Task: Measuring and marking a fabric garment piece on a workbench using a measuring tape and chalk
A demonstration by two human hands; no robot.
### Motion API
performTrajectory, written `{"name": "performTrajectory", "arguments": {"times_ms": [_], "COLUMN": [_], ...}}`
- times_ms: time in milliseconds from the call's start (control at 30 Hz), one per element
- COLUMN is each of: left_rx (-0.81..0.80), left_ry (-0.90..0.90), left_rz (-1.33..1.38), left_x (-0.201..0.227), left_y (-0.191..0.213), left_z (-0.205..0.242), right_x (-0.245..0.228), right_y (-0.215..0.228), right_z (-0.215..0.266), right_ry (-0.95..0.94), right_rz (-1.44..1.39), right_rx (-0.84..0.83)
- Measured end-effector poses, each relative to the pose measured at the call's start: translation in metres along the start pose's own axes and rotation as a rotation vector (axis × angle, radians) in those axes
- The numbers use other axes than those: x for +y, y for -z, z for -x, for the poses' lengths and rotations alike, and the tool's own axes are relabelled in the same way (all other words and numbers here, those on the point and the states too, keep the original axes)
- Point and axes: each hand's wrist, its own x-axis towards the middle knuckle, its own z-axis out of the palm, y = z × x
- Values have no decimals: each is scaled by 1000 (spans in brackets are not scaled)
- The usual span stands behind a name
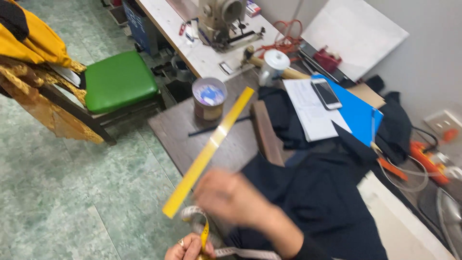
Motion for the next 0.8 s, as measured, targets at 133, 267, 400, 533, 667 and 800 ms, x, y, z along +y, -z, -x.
{"name": "performTrajectory", "arguments": {"times_ms": [133, 267, 400, 533, 667, 800], "left_rx": [-56, -162, -292, -445, -602, -755], "left_ry": [76, 168, 268, 374, 477, 581], "left_rz": [69, 22, -25, -88, -164, -246], "left_x": [-248, -288, -266, -226, -171, -115], "left_y": [207, 258, 270, 278, 287, 292], "left_z": [-227, -278, -300, -315, -329, -339], "right_x": [120, 211, 247, 238, 243, 254], "right_y": [53, 51, 40, 38, 38, 33], "right_z": [-82, -145, -176, -197, -206, -207], "right_ry": [-144, -262, -405, -601, -720, -790], "right_rz": [275, 705, 942, 956, 919, 896], "right_rx": [174, 243, 96, -28, -53, -68]}}
